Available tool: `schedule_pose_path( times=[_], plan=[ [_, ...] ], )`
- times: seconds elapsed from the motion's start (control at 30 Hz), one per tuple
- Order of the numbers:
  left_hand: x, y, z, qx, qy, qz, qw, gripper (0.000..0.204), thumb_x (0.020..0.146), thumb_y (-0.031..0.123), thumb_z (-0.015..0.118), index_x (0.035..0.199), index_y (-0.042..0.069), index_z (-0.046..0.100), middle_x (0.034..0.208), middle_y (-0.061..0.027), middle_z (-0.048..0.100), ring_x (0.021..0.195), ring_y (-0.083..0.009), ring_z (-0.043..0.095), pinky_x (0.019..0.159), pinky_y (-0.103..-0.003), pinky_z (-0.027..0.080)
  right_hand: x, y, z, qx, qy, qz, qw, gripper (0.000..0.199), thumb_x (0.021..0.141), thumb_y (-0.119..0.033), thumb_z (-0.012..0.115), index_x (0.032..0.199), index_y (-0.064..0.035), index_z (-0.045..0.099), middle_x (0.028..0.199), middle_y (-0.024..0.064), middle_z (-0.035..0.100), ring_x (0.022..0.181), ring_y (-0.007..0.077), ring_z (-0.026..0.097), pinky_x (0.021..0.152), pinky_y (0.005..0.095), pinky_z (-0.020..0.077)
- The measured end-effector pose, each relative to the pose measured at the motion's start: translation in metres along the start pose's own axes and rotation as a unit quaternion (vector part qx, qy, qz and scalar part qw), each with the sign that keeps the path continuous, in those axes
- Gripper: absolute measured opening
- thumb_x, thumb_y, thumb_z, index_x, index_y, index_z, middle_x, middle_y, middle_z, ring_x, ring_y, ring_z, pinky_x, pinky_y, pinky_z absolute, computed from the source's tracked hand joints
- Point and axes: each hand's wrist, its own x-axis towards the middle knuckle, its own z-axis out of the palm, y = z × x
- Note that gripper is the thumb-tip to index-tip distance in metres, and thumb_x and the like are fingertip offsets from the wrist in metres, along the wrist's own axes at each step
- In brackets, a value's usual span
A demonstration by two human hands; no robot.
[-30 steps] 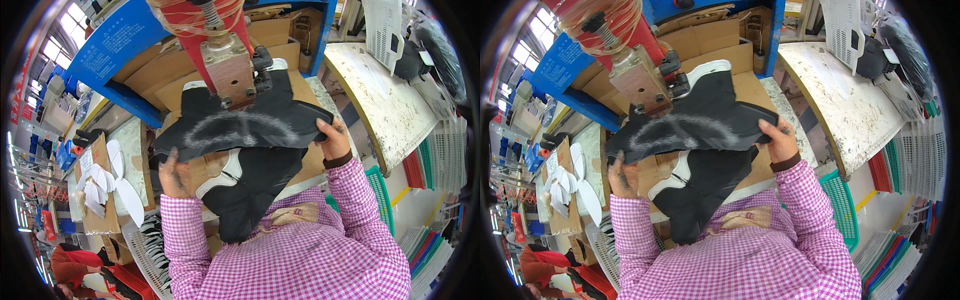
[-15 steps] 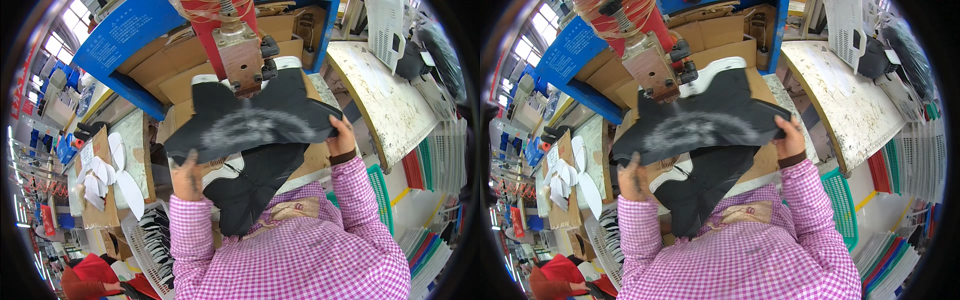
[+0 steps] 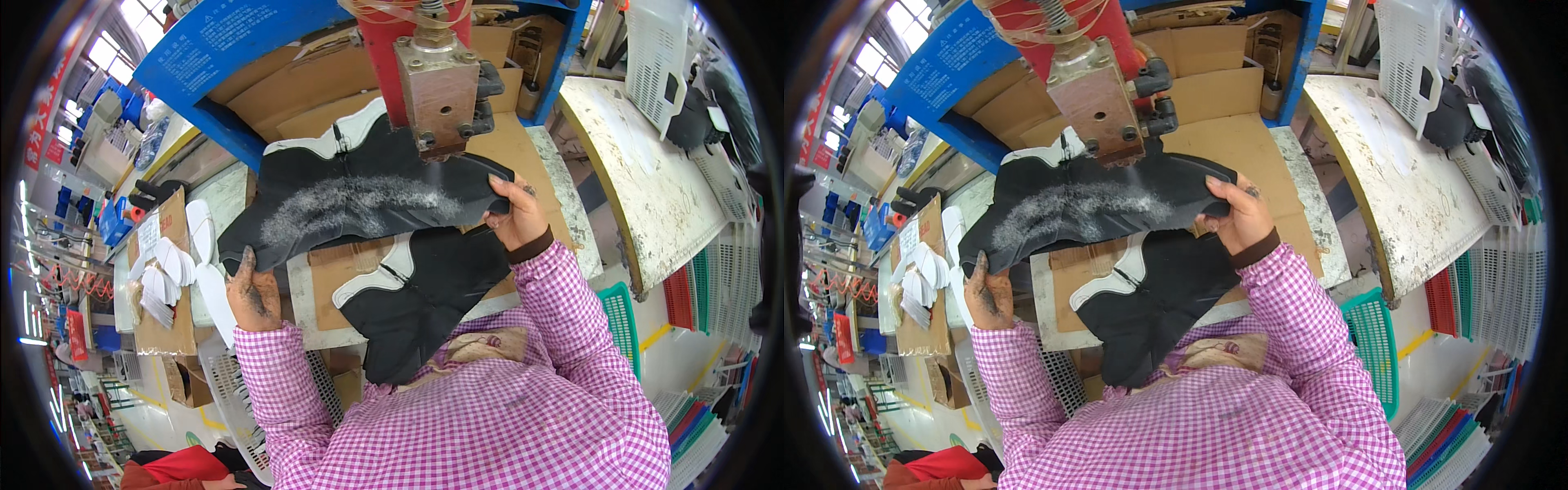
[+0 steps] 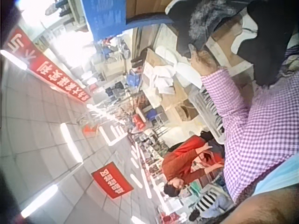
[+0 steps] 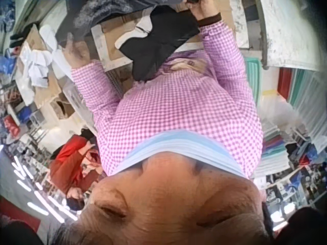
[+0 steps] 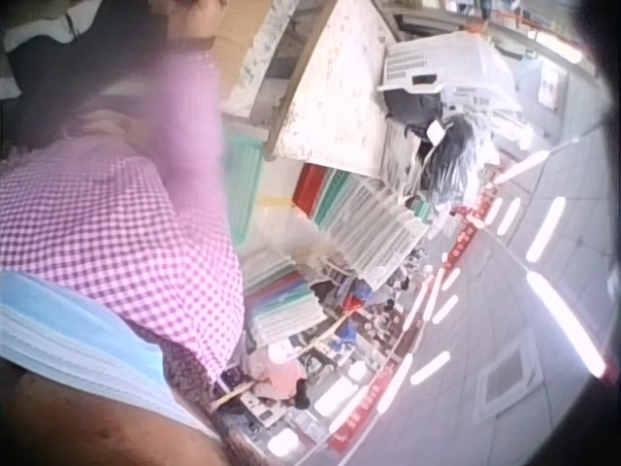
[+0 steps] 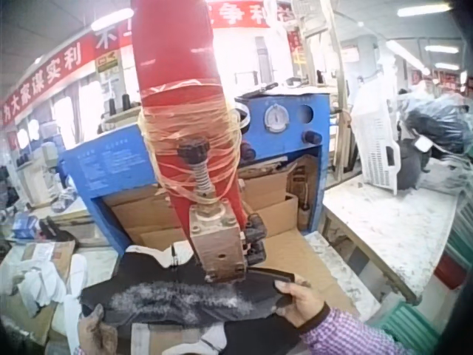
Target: The person repeatedly picks black fabric pieces and white plastic inserts, aligns them, and presses them together by hand at a workbench. The assembled units are placed into a white basket. The process is repeated for multiple units throughout the clip.
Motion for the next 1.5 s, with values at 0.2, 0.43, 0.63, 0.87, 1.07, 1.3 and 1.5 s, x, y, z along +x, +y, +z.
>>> schedule_pose_path(
  times=[0.2, 0.43, 0.63, 0.87, 1.07, 1.3, 1.5],
  plan=[
    [0.002, -0.023, 0.033, 0.122, -0.033, 0.055, 0.991, 0.033, 0.086, -0.002, 0.056, 0.118, -0.009, 0.049, 0.115, -0.0186, 0.059, 0.105, -0.0261, 0.059, 0.095, -0.039, 0.048, -0.001, -0.024, -0.038, 0.017, 0.003, -0.041, 0.999, 0.020, 0.086, -0.010, 0.056, 0.105, -0.0059, 0.055, 0.089, 0.0041, 0.065, 0.068, 0.0114, 0.061, 0.050, 0.0226, 0.0440],
    [-0.016, -0.111, 0.116, -0.028, -0.178, -0.082, 0.980, 0.034, 0.083, -0.006, 0.060, 0.116, -0.003, 0.055, 0.115, -0.0095, 0.059, 0.105, -0.0212, 0.058, 0.097, -0.033, 0.042, -0.061, -0.082, -0.108, -0.001, 0.185, -0.171, 0.968, 0.018, 0.090, -0.011, 0.051, 0.102, -0.0010, 0.059, 0.091, 0.0070, 0.067, 0.068, 0.0122, 0.064, 0.047, 0.0186, 0.0459],
    [-0.007, -0.083, 0.083, 0.011, -0.136, -0.043, 0.990, 0.045, 0.084, -0.006, 0.057, 0.127, -0.003, 0.042, 0.117, -0.0160, 0.057, 0.106, -0.0243, 0.058, 0.097, -0.037, 0.045, -0.048, -0.054, -0.087, -0.046, 0.182, -0.111, 0.976, 0.018, 0.084, -0.010, 0.059, 0.101, -0.0053, 0.057, 0.088, 0.0072, 0.067, 0.066, 0.0157, 0.067, 0.045, 0.0230, 0.0498],
    [0.002, -0.035, 0.027, 0.024, -0.054, 0.010, 0.998, 0.046, 0.083, -0.004, 0.062, 0.124, -0.007, 0.043, 0.116, -0.0155, 0.058, 0.103, -0.0237, 0.059, 0.097, -0.035, 0.045, -0.003, -0.006, -0.036, -0.008, 0.056, -0.078, 0.995, 0.020, 0.087, -0.013, 0.057, 0.105, -0.0037, 0.055, 0.079, 0.0070, 0.066, 0.054, 0.0149, 0.061, 0.042, 0.0205, 0.0416],
    [-0.004, -0.066, 0.033, 0.002, -0.087, -0.058, 0.995, 0.045, 0.086, -0.005, 0.057, 0.128, -0.005, 0.041, 0.124, -0.0158, 0.053, 0.111, -0.0252, 0.055, 0.100, -0.038, 0.043, -0.043, -0.043, -0.060, -0.086, 0.063, -0.098, 0.990, 0.023, 0.087, -0.013, 0.058, 0.106, -0.0016, 0.053, 0.082, 0.0080, 0.066, 0.056, 0.0135, 0.062, 0.042, 0.0210, 0.0412],
    [-0.007, -0.066, 0.050, 0.025, -0.069, -0.068, 0.995, 0.037, 0.086, -0.005, 0.056, 0.122, -0.001, 0.047, 0.117, -0.0128, 0.057, 0.106, -0.0233, 0.058, 0.097, -0.038, 0.046, -0.046, -0.045, -0.066, -0.082, 0.066, -0.112, 0.988, 0.023, 0.086, -0.012, 0.059, 0.105, 0.0006, 0.055, 0.080, 0.0105, 0.067, 0.054, 0.0147, 0.063, 0.041, 0.0204, 0.0423],
    [-0.022, -0.075, 0.057, -0.024, -0.134, -0.096, 0.986, 0.042, 0.085, -0.005, 0.057, 0.125, -0.002, 0.044, 0.120, -0.0141, 0.055, 0.110, -0.0240, 0.056, 0.100, -0.039, 0.042, -0.073, -0.055, -0.070, -0.081, 0.125, -0.153, 0.977, 0.027, 0.085, -0.010, 0.058, 0.110, -0.0003, 0.055, 0.085, 0.0084, 0.067, 0.059, 0.0127, 0.063, 0.043, 0.0210, 0.0434]
  ],
)
